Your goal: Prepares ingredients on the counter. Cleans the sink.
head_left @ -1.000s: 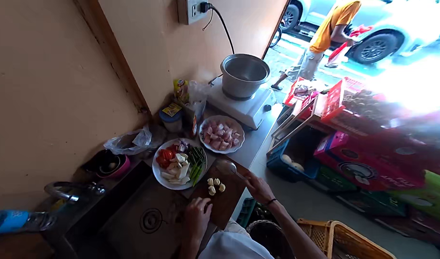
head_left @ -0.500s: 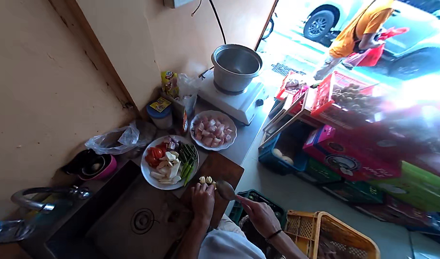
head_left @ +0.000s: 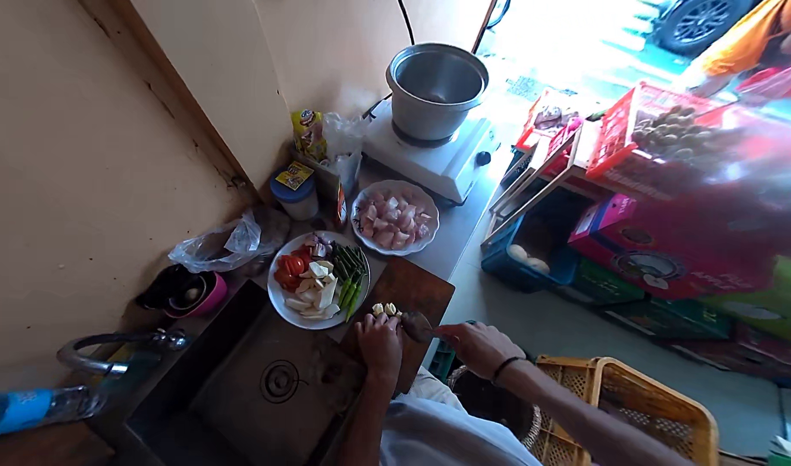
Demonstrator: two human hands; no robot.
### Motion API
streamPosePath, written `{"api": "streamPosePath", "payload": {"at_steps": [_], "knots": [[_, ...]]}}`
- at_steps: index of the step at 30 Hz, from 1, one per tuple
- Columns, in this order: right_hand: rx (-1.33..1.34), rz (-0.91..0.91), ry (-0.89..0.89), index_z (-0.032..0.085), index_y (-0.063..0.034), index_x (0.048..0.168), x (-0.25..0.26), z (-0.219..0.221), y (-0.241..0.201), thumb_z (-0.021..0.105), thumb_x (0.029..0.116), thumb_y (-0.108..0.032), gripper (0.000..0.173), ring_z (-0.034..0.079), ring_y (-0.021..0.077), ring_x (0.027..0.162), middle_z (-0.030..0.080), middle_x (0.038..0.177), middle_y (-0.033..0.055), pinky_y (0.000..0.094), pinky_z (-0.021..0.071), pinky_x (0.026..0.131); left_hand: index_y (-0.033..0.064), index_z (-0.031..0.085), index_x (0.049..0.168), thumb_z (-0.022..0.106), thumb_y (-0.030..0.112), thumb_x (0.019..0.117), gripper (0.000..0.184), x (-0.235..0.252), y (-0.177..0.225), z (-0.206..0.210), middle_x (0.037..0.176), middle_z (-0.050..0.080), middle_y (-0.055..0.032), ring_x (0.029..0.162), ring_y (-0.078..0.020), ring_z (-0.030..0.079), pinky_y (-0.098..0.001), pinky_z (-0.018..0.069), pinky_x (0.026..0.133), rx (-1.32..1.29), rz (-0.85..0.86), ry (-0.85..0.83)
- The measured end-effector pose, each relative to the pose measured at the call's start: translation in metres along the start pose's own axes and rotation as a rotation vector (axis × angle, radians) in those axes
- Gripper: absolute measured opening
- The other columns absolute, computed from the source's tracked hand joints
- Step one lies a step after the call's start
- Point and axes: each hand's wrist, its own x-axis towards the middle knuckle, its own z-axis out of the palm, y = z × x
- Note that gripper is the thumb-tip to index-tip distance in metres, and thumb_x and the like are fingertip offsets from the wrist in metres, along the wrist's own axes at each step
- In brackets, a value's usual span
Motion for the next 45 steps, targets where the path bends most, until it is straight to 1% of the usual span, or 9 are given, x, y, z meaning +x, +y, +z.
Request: {"api": "streamPosePath", "payload": {"at_steps": [10, 15, 21, 24, 27, 31, 35, 39, 45], "knots": [[-0.275, -0.180, -0.298, 0.063, -0.0121, 0.140, 0.050, -0.063, -0.034, 0.047, 0.1090, -0.024, 0.037, 0.058, 0.0457, 0.127, 0.064, 0.134, 0.0232, 0.0693, 0.0410, 0.103, 0.0197, 0.081, 0.098, 0.069, 0.023, 0.0924, 0.014, 0.001, -0.001, -0.004, 0.096, 0.075, -0.0016, 0.097, -0.0270, 0.066, -0.0516, 0.0440, 0.090, -0.049, -0.024, -0.047], [-0.381, -0.246, -0.346, 0.068, 0.0007, 0.125, 0.076, -0.074, -0.049, 0.053, 0.1077, -0.024, 0.034, 0.059, 0.0468, 0.122, 0.065, 0.126, 0.0283, 0.0686, 0.0416, 0.102, 0.0210, 0.081, 0.096, 0.070, 0.024, 0.0928, 0.012, 0.004, -0.002, -0.002, 0.094, 0.075, 0.0001, 0.093, -0.0256, 0.066, -0.0513, 0.0435, 0.090, -0.041, -0.029, -0.010], [-0.544, -0.275, -0.170, 0.067, -0.0077, 0.126, 0.022, -0.077, -0.066, 0.053, 0.1056, -0.019, 0.027, 0.062, 0.0485, 0.112, 0.067, 0.120, 0.0248, 0.0676, 0.0476, 0.089, 0.0213, 0.080, 0.089, 0.074, 0.025, 0.0895, 0.007, 0.001, -0.004, 0.003, 0.087, 0.074, 0.0000, 0.086, -0.0241, 0.066, -0.0493, 0.0453, 0.085, -0.015, 0.024, 0.114], [-0.347, -0.217, -0.102, 0.068, -0.0212, 0.132, 0.024, -0.059, -0.022, 0.046, 0.1090, -0.028, 0.032, 0.065, 0.0437, 0.113, 0.071, 0.121, 0.0180, 0.0668, 0.0486, 0.093, 0.0228, 0.081, 0.101, 0.069, 0.021, 0.0937, 0.014, 0.002, -0.007, -0.002, 0.094, 0.075, -0.0010, 0.094, -0.0249, 0.067, -0.0501, 0.0459, 0.090, 0.023, 0.082, 0.028], [-0.100, -0.161, 0.007, 0.070, -0.0253, 0.130, 0.018, -0.032, 0.016, 0.044, 0.1093, -0.038, 0.036, 0.069, 0.0405, 0.107, 0.074, 0.112, 0.0156, 0.0649, 0.0510, 0.090, 0.0184, 0.081, 0.095, 0.070, 0.019, 0.0930, 0.012, 0.008, -0.012, -0.007, 0.097, 0.075, -0.0033, 0.099, -0.0274, 0.066, -0.0514, 0.0457, 0.094, 0.001, 0.131, -0.008], [0.175, -0.143, 0.168, 0.068, -0.0264, 0.136, 0.008, 0.011, 0.037, 0.046, 0.1091, -0.041, 0.038, 0.071, 0.0358, 0.093, 0.075, 0.099, 0.0152, 0.0595, 0.0535, 0.086, 0.0178, 0.081, 0.085, 0.076, 0.022, 0.0875, 0.007, 0.007, -0.011, 0.011, 0.092, 0.075, -0.0017, 0.093, -0.0259, 0.068, -0.0512, 0.0479, 0.088, -0.017, 0.171, 0.176], [0.168, -0.128, 0.270, 0.061, -0.0370, 0.143, 0.004, 0.031, 0.044, 0.041, 0.1097, -0.043, 0.039, 0.073, 0.0362, 0.094, 0.076, 0.101, 0.0132, 0.0596, 0.0550, 0.085, 0.0184, 0.081, 0.090, 0.076, 0.023, 0.0885, 0.007, 0.002, -0.009, 0.015, 0.092, 0.075, -0.0020, 0.093, -0.0259, 0.068, -0.0528, 0.0469, 0.090, -0.075, 0.138, 0.190], [0.068, -0.130, 0.209, 0.063, -0.0375, 0.140, 0.005, 0.033, 0.040, 0.039, 0.1106, -0.040, 0.038, 0.072, 0.0370, 0.102, 0.076, 0.108, 0.0124, 0.0608, 0.0543, 0.087, 0.0209, 0.082, 0.090, 0.075, 0.024, 0.0891, 0.008, -0.001, -0.014, 0.012, 0.095, 0.074, -0.0016, 0.096, -0.0264, 0.066, -0.0519, 0.0456, 0.090, -0.066, 0.137, 0.169], [-0.179, -0.185, 0.112, 0.062, -0.0291, 0.138, 0.012, 0.003, 0.017, 0.042, 0.1096, -0.022, 0.036, 0.070, 0.0416, 0.105, 0.073, 0.117, 0.0158, 0.0622, 0.0542, 0.087, 0.0211, 0.081, 0.087, 0.080, 0.023, 0.0802, 0.007, -0.001, -0.009, 0.017, 0.104, 0.076, 0.0001, 0.100, -0.0253, 0.069, -0.0525, 0.0499, 0.087, 0.093, 0.220, 0.322]]}}
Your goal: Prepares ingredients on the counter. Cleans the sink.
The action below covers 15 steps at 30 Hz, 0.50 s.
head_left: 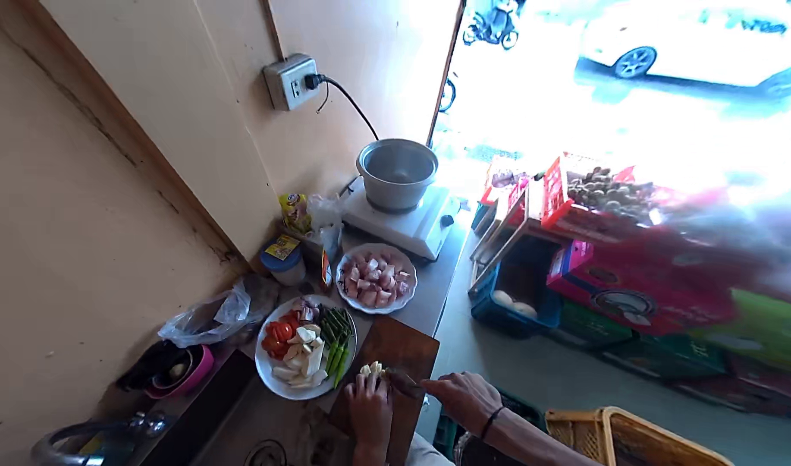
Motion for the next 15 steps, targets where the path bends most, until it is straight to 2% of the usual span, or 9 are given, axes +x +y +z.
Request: {"api": "streamPosePath", "payload": {"at_steps": [4, 7, 12, 15], "knots": [[-0.158, -0.117, -0.067, 0.064, -0.0272, 0.139, 0.014, -0.031, 0.000, 0.048, 0.1045, -0.009, 0.042, 0.068, 0.0468, 0.104, 0.072, 0.116, 0.0222, 0.0652, 0.0519, 0.086, 0.0237, 0.081, 0.088, 0.081, 0.030, 0.0799, 0.010, -0.001, 0.001, 0.005, 0.103, 0.077, 0.0018, 0.098, -0.0232, 0.070, -0.0515, 0.0499, 0.088, 0.064, -0.020, 0.045], [-0.212, -0.187, -0.047, 0.066, -0.0309, 0.136, 0.029, -0.043, 0.016, 0.047, 0.1073, -0.016, 0.037, 0.068, 0.0470, 0.102, 0.073, 0.111, 0.0219, 0.0650, 0.0502, 0.087, 0.0232, 0.081, 0.086, 0.080, 0.028, 0.0804, 0.007, 0.001, 0.003, 0.008, 0.103, 0.077, 0.0004, 0.100, -0.0243, 0.070, -0.0520, 0.0491, 0.090, 0.053, -0.025, 0.049], [-0.057, -0.108, 0.009, 0.066, -0.0335, 0.135, 0.028, -0.015, 0.029, 0.044, 0.1101, -0.032, 0.033, 0.069, 0.0435, 0.105, 0.074, 0.112, 0.0178, 0.0648, 0.0512, 0.089, 0.0251, 0.079, 0.082, 0.079, 0.030, 0.0775, 0.007, -0.002, 0.002, 0.009, 0.100, 0.076, 0.0034, 0.099, -0.0216, 0.069, -0.0519, 0.0480, 0.090, 0.056, -0.048, 0.062], [0.121, 0.006, 0.058, 0.064, -0.0329, 0.139, 0.012, 0.019, 0.026, 0.042, 0.1108, -0.033, 0.035, 0.070, 0.0431, 0.106, 0.074, 0.111, 0.0180, 0.0646, 0.0526, 0.089, 0.0240, 0.079, 0.081, 0.079, 0.029, 0.0771, 0.006, 0.000, 0.004, 0.012, 0.100, 0.076, 0.0028, 0.097, -0.0219, 0.069, -0.0520, 0.0478, 0.089, 0.032, -0.068, 0.086]]}}
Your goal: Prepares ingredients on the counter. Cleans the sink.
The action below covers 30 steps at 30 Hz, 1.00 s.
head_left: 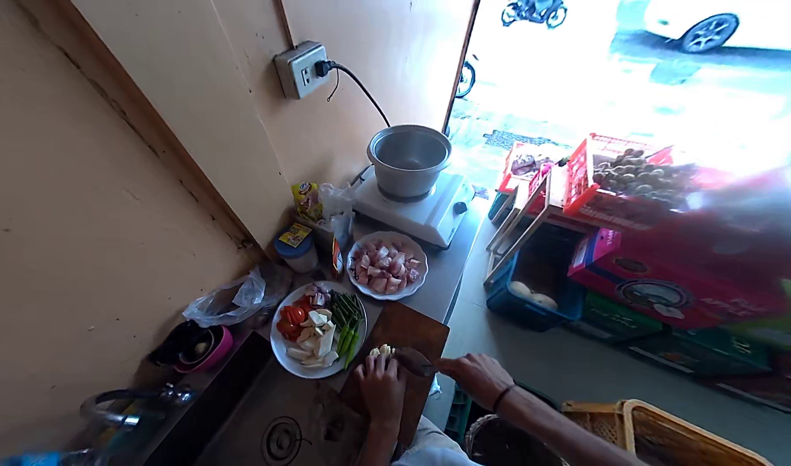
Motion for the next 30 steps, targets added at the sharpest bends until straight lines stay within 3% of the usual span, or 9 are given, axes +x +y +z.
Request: {"api": "streamPosePath", "payload": {"at_steps": [4, 8, 12, 16, 19, 21, 25, 28, 30], "knots": [[0.144, 0.130, 0.069, 0.064, -0.0332, 0.139, -0.022, 0.036, -0.017, 0.042, 0.1107, -0.032, 0.036, 0.071, 0.0436, 0.103, 0.075, 0.109, 0.0182, 0.0655, 0.0535, 0.087, 0.0219, 0.079, 0.083, 0.077, 0.028, 0.0818, 0.007, -0.001, 0.001, -0.004, 0.100, 0.075, 0.0016, 0.097, -0.0227, 0.069, -0.0525, 0.0487, 0.088, -0.017, -0.026, -0.032], [0.220, 0.203, 0.086, 0.064, -0.0356, 0.139, -0.027, 0.044, -0.026, 0.041, 0.1107, -0.038, 0.037, 0.070, 0.0420, 0.106, 0.076, 0.110, 0.0161, 0.0641, 0.0528, 0.089, 0.0212, 0.080, 0.085, 0.076, 0.026, 0.0830, 0.006, -0.004, 0.000, -0.001, 0.100, 0.075, 0.0014, 0.096, -0.0227, 0.068, -0.0501, 0.0488, 0.087, -0.060, -0.045, 0.021], [0.289, 0.201, 0.236, 0.065, -0.0365, 0.139, -0.041, 0.044, -0.002, 0.041, 0.1099, -0.044, 0.038, 0.072, 0.0396, 0.100, 0.077, 0.104, 0.0142, 0.0628, 0.0533, 0.087, 0.0218, 0.080, 0.084, 0.076, 0.028, 0.0844, 0.007, -0.010, 0.005, 0.008, 0.097, 0.075, 0.0025, 0.094, -0.0219, 0.067, -0.0482, 0.0476, 0.086, -0.057, -0.040, 0.082], [0.408, 0.206, 0.428, 0.069, -0.0286, 0.135, -0.048, 0.052, 0.028, 0.047, 0.1095, -0.038, 0.035, 0.073, 0.0393, 0.092, 0.077, 0.098, 0.0157, 0.0631, 0.0538, 0.082, 0.0239, 0.081, 0.085, 0.078, 0.031, 0.0850, 0.007, -0.002, 0.024, 0.014, 0.098, 0.076, 0.0050, 0.098, -0.0219, 0.068, -0.0514, 0.0451, 0.090, -0.066, -0.014, 0.058], [0.440, 0.227, 0.478, 0.070, -0.0284, 0.134, -0.043, 0.054, 0.035, 0.048, 0.1093, -0.039, 0.035, 0.072, 0.0391, 0.089, 0.077, 0.096, 0.0155, 0.0630, 0.0532, 0.080, 0.0234, 0.080, 0.084, 0.079, 0.031, 0.0842, 0.008, 0.017, 0.037, 0.026, 0.098, 0.076, 0.0043, 0.098, -0.0217, 0.068, -0.0516, 0.0449, 0.092, -0.103, -0.003, 0.056], [0.438, 0.236, 0.478, 0.071, -0.0290, 0.133, -0.042, 0.054, 0.032, 0.048, 0.1090, -0.040, 0.035, 0.073, 0.0395, 0.089, 0.077, 0.095, 0.0157, 0.0634, 0.0532, 0.079, 0.0215, 0.081, 0.089, 0.080, 0.035, 0.0835, 0.014, 0.029, 0.034, 0.023, 0.103, 0.075, -0.0002, 0.101, -0.0247, 0.068, -0.0540, 0.0465, 0.093, -0.175, -0.002, 0.003], [0.465, 0.134, 0.513, 0.072, -0.0239, 0.130, -0.033, 0.062, 0.021, 0.053, 0.1073, -0.036, 0.032, 0.068, 0.0298, 0.066, 0.071, 0.074, 0.0111, 0.0555, 0.0539, 0.067, 0.0149, 0.082, 0.098, 0.077, 0.026, 0.0887, 0.015, 0.055, -0.008, -0.014, 0.107, 0.074, -0.0088, 0.105, -0.0325, 0.066, -0.0565, 0.0472, 0.094, -0.394, -0.176, -0.090], [0.490, 0.051, 0.497, 0.071, -0.0201, 0.134, -0.023, 0.069, 0.005, 0.056, 0.1056, -0.027, 0.033, 0.068, 0.0263, 0.065, 0.072, 0.075, 0.0103, 0.0508, 0.0561, 0.069, 0.0153, 0.080, 0.109, 0.066, 0.018, 0.0965, 0.019, 0.068, -0.041, -0.030, 0.113, 0.075, -0.0067, 0.114, -0.0314, 0.064, -0.0546, 0.0430, 0.104, -0.375, -0.152, -0.349], [0.457, 0.071, 0.439, 0.069, -0.0248, 0.136, -0.016, 0.066, -0.008, 0.053, 0.1068, -0.030, 0.034, 0.066, 0.0288, 0.068, 0.071, 0.077, 0.0118, 0.0521, 0.0546, 0.072, 0.0190, 0.079, 0.114, 0.063, 0.019, 0.0987, 0.022, 0.074, -0.050, -0.029, 0.117, 0.074, -0.0033, 0.117, -0.0285, 0.062, -0.0519, 0.0399, 0.107, -0.330, -0.060, -0.482]]}}
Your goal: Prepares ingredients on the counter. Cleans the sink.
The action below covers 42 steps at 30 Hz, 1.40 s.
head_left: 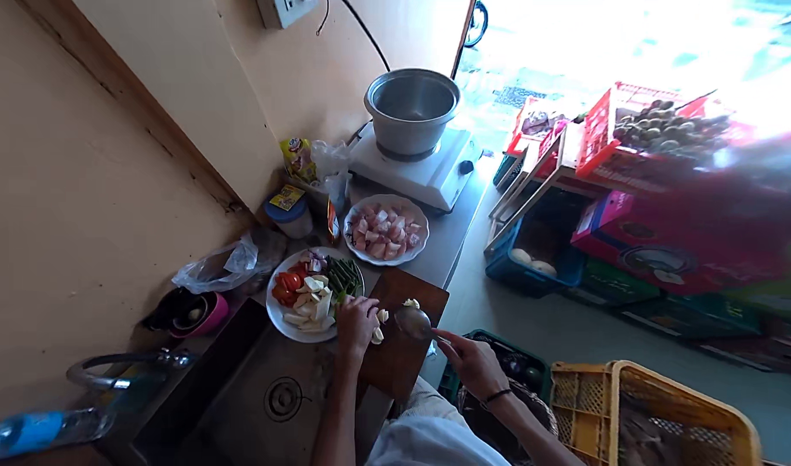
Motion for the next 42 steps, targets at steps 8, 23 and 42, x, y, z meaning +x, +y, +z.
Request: {"api": "streamPosePath", "payload": {"at_steps": [8, 23, 42], "knots": [[-0.104, 0.075, -0.122, 0.063, -0.0359, 0.142, 0.013, 0.003, -0.018, 0.046, 0.1095, -0.038, 0.037, 0.073, 0.0363, 0.098, 0.077, 0.106, 0.0130, 0.0588, 0.0543, 0.088, 0.0167, 0.078, 0.117, 0.063, 0.027, 0.0992, 0.025, 0.007, 0.001, 0.009, 0.117, 0.074, -0.0051, 0.120, -0.0269, 0.061, -0.0485, 0.0383, 0.108, 0.125, 0.054, -0.186], [-0.136, -0.039, -0.348, 0.065, -0.0298, 0.141, 0.050, -0.023, -0.023, 0.047, 0.1095, -0.030, 0.036, 0.071, 0.0314, 0.106, 0.075, 0.116, 0.0112, 0.0548, 0.0521, 0.097, 0.0138, 0.079, 0.111, 0.061, 0.018, 0.1005, 0.021, 0.010, 0.000, 0.009, 0.116, 0.074, -0.0057, 0.118, -0.0266, 0.062, -0.0471, 0.0366, 0.110, 0.051, 0.028, -0.215], [-0.483, -0.051, -0.478, 0.067, -0.0164, 0.132, 0.049, -0.052, -0.100, 0.047, 0.1076, -0.021, 0.032, 0.066, 0.0458, 0.113, 0.069, 0.122, 0.0225, 0.0661, 0.0514, 0.091, 0.0131, 0.072, 0.119, 0.054, 0.029, 0.1034, 0.028, 0.012, 0.010, 0.000, 0.122, 0.070, -0.0077, 0.124, -0.0283, 0.059, -0.0514, 0.0396, 0.109, 0.285, 0.017, -0.278]]}}
